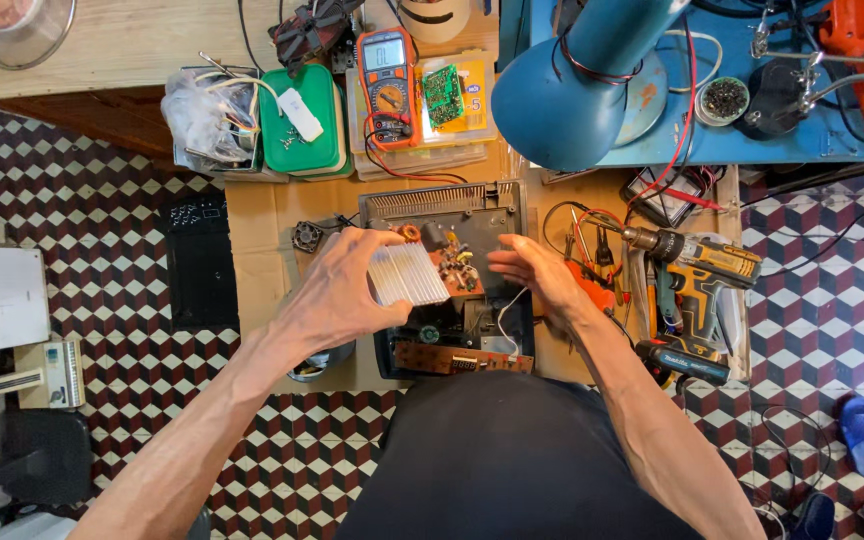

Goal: The person uses a cordless drill to remove screws from a circuit board with a heatsink, then detaches the board from a plastic housing. They flip the board over, reposition it, and continue unscrewing components. The person handles the board and housing separately, placing them on the workbench.

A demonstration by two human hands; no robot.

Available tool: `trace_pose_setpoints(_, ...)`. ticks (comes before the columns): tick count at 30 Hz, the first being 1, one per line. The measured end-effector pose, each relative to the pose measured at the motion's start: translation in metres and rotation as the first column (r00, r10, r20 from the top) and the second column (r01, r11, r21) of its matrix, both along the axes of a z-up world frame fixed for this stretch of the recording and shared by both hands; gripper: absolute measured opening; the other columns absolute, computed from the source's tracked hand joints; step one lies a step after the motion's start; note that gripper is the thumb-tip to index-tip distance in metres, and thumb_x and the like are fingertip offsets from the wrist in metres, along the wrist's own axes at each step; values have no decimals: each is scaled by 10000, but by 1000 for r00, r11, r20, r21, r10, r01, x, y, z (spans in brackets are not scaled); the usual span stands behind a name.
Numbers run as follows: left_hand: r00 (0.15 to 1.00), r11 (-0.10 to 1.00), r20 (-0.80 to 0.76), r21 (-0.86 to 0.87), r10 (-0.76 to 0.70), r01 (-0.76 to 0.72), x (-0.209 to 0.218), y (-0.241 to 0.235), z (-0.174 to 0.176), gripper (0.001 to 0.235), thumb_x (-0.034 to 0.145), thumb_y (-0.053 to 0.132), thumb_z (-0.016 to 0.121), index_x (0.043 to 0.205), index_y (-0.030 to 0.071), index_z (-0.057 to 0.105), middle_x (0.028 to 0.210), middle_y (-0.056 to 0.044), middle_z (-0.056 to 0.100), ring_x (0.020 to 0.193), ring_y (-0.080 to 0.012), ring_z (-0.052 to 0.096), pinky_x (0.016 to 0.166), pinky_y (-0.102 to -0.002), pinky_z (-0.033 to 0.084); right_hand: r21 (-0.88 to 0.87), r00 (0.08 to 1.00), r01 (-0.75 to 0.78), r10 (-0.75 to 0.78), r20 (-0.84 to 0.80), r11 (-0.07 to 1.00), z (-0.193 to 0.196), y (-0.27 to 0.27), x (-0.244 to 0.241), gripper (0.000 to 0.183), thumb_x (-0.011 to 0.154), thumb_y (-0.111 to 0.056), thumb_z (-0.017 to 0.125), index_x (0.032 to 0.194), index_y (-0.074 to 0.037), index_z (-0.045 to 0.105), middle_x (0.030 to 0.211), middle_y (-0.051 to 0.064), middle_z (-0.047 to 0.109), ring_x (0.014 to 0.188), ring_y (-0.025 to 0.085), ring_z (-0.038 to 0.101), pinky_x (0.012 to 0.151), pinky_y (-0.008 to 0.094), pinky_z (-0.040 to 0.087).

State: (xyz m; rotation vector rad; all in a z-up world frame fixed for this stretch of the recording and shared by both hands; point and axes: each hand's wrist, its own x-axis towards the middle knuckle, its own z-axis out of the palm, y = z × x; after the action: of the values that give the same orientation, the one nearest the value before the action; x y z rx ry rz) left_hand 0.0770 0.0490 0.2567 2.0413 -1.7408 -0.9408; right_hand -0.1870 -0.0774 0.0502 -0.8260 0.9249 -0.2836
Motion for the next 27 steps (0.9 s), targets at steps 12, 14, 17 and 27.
trace_pose_setpoints(12, 989, 981, 134, -172, -64, 87, -9, 25, -22, 708, 687, 236, 820, 1331, 85, 566, 1266, -153, 529, 1234, -354, 513, 1004, -466, 506, 79, 975, -161, 171, -142, 984, -20, 34, 19, 556, 950, -170, 589, 1476, -26, 482, 1201, 109, 742, 976, 175, 706, 837, 271, 511)
trace_pose_setpoints(14, 986, 973, 152, -209, -64, 95, -9, 32, -24, 689, 682, 223, 823, 1306, 77, 571, 1285, -153, 525, 1251, -364, 506, 1003, -474, 509, 68, 978, -164, 171, -122, 984, -23, 35, 18, 543, 939, -157, 591, 1457, -24, 498, 1143, 99, 751, 967, 175, 713, 828, 276, 517)
trace_pose_setpoints(17, 991, 974, 118, -208, -70, 93, -9, 42, -30, 666, 695, 215, 834, 1287, 65, 570, 1278, -165, 516, 1258, -376, 500, 1003, -473, 508, 61, 983, -140, 146, -115, 988, -28, 37, 18, 492, 928, -149, 611, 1394, -3, 552, 1081, 104, 756, 937, 166, 723, 821, 271, 524)
trace_pose_setpoints(27, 997, 963, -13, -258, 78, -79, -9, 80, -91, 627, 680, 205, 887, 1221, 76, 596, 1329, -178, 499, 1273, -377, 502, 1040, -463, 494, -134, 984, -62, 38, -174, 989, -35, 39, 33, 275, 911, -189, 727, 1120, -15, 688, 929, 36, 705, 772, 107, 579, 721, 247, 487)
